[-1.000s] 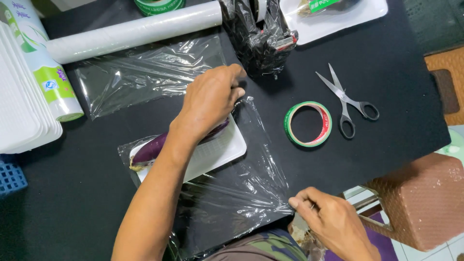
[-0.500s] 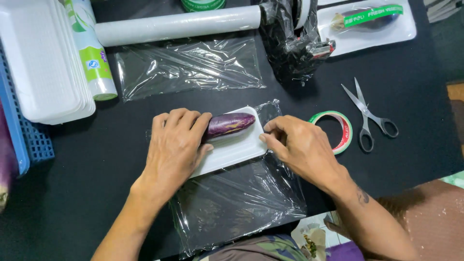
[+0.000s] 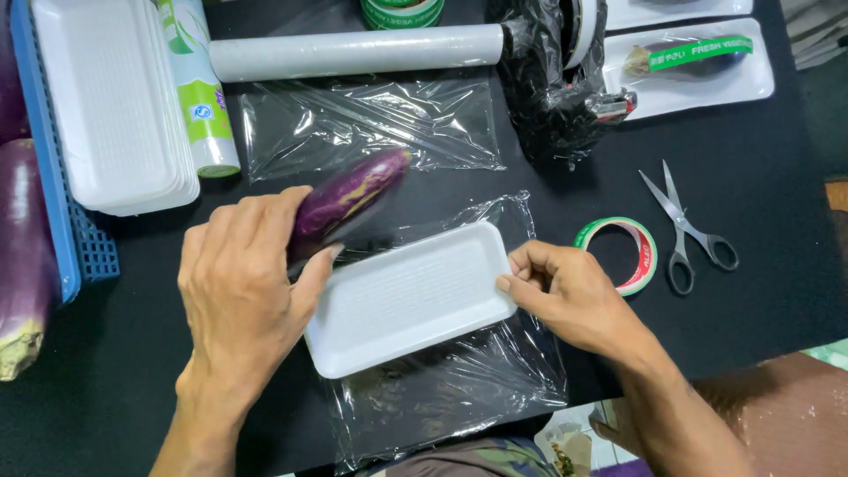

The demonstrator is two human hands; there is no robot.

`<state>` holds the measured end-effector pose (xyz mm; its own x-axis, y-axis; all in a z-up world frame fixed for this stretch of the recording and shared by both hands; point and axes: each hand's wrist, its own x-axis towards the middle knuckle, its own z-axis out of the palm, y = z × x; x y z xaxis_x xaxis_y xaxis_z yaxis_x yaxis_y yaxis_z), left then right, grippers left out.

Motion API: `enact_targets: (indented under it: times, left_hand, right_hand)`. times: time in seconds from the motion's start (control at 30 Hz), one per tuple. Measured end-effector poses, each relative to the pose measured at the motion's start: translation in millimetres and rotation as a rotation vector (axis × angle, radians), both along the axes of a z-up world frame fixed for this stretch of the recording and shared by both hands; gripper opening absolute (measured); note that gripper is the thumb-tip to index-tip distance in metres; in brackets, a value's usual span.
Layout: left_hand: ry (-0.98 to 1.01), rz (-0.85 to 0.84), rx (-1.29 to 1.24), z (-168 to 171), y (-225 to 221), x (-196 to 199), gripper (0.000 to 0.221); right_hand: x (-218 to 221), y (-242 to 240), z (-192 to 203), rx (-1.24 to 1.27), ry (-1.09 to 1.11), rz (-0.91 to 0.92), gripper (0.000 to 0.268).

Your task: The person places an eggplant onto a white tray and wraps it with plastic film from a dispenser, cutting the film with scissors and smoothing the edges to seal it.

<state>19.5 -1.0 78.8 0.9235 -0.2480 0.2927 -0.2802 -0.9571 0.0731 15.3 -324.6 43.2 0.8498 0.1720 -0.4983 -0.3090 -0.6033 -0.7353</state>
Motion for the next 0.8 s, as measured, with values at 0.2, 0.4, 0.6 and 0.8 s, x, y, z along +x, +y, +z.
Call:
enact_targets:
  times: [0.2,0.4,0.6,0.8]
  left_hand:
    - [0.130,0.304,0.085,-27.1,38.7,-47.3,0.050]
    - [0.240,0.498,0.117,-68.4,61.1,-76.2,0.055]
    - [-0.012,0.308,-0.011,-51.1,30.2,-70.0,0.051]
    - [-0.054,0.117,-0.022,-58.6,16.4,-55.0,0.031]
  right_hand:
    - [-33.0,-55.2,2.5,0.019,0.094,-0.202,0.017]
    - [-41.9,-142.0,-2.8,-0.259,0.023,-0.410,0.015]
    - [-38.6,-141.0,-8.5,-0.295,0.064,-0.389,0.015]
    - [-31.7,-41.0,-1.0,-0.140,0.132,-0.280,0.013]
